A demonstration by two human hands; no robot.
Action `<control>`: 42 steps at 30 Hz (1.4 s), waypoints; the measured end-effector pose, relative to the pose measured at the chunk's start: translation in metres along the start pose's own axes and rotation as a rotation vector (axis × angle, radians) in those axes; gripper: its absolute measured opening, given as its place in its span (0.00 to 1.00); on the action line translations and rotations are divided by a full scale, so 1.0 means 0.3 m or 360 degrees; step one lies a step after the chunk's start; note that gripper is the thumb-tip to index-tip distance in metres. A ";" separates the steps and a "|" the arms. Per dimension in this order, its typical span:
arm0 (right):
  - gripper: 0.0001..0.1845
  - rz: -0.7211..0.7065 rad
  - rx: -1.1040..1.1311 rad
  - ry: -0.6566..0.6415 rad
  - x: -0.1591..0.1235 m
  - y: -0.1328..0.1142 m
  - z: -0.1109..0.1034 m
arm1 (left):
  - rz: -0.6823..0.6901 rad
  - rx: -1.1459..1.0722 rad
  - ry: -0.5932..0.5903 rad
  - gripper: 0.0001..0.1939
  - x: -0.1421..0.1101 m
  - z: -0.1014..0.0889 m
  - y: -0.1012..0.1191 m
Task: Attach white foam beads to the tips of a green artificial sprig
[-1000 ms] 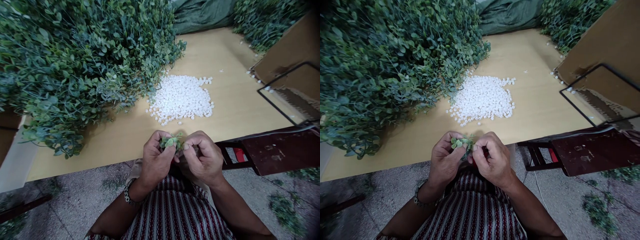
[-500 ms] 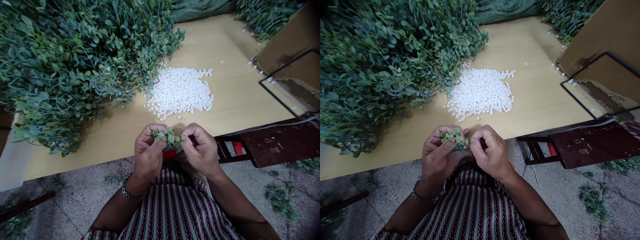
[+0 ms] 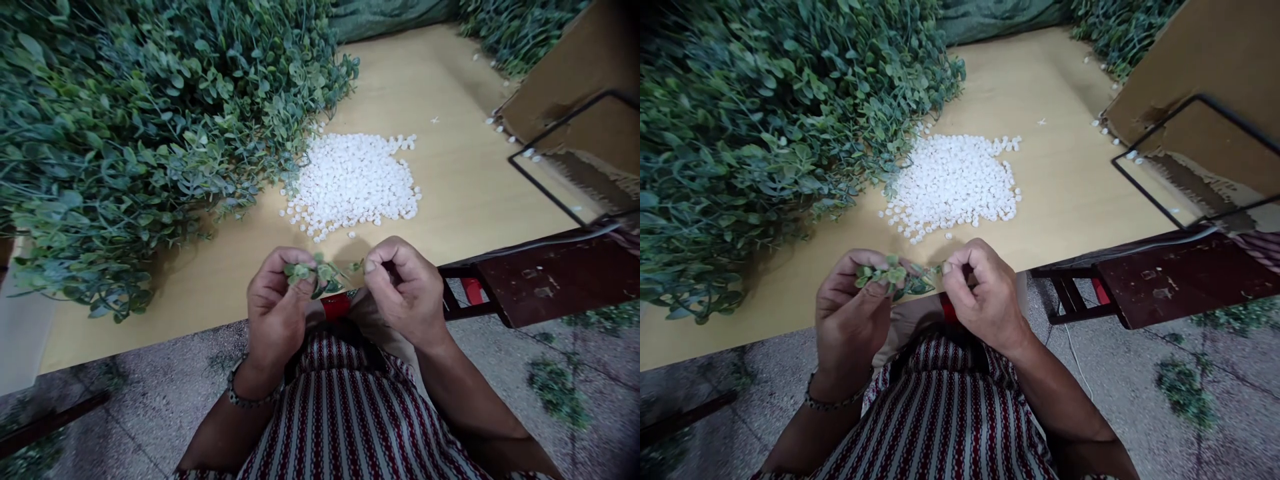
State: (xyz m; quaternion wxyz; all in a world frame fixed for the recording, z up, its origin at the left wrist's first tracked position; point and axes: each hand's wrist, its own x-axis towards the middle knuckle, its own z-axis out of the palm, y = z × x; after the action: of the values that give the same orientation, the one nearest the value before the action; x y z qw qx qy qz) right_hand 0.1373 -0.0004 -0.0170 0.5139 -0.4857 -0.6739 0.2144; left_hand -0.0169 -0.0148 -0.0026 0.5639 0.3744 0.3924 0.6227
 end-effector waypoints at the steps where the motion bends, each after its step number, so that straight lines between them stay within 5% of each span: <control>1: 0.07 -0.0085 -0.0029 -0.0004 0.001 -0.005 -0.003 | -0.0021 0.0061 0.0003 0.03 -0.001 0.000 -0.006; 7: 0.07 -0.0317 -0.0157 -0.0106 0.020 -0.029 -0.021 | -0.0119 0.0252 -0.0049 0.04 0.005 0.009 -0.031; 16: 0.07 -0.0137 0.0116 -0.0287 0.039 -0.017 -0.023 | -0.0630 -0.0111 -0.0218 0.14 0.013 0.012 -0.033; 27: 0.06 0.0037 0.0311 -0.0238 0.005 -0.010 0.005 | -0.0611 -0.0049 -0.0026 0.08 0.009 0.059 -0.017; 35: 0.06 -0.0163 0.0165 -0.0339 0.021 -0.032 -0.019 | -0.0590 0.0067 -0.0166 0.08 0.016 0.043 -0.023; 39: 0.05 -0.0273 0.0152 -0.0464 0.071 0.001 -0.040 | -0.0623 -0.0008 0.0014 0.07 0.027 0.042 0.002; 42: 0.05 -0.0422 -0.0208 -0.0391 0.127 0.052 -0.052 | -0.0594 -0.0034 0.0191 0.06 0.039 0.040 0.019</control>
State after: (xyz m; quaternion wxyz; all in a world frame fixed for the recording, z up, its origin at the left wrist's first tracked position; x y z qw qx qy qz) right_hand 0.1582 0.0365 -0.0050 0.4188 -0.3951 -0.8021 0.1582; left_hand -0.0094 -0.0027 0.0077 0.6492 0.2513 0.4813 0.5326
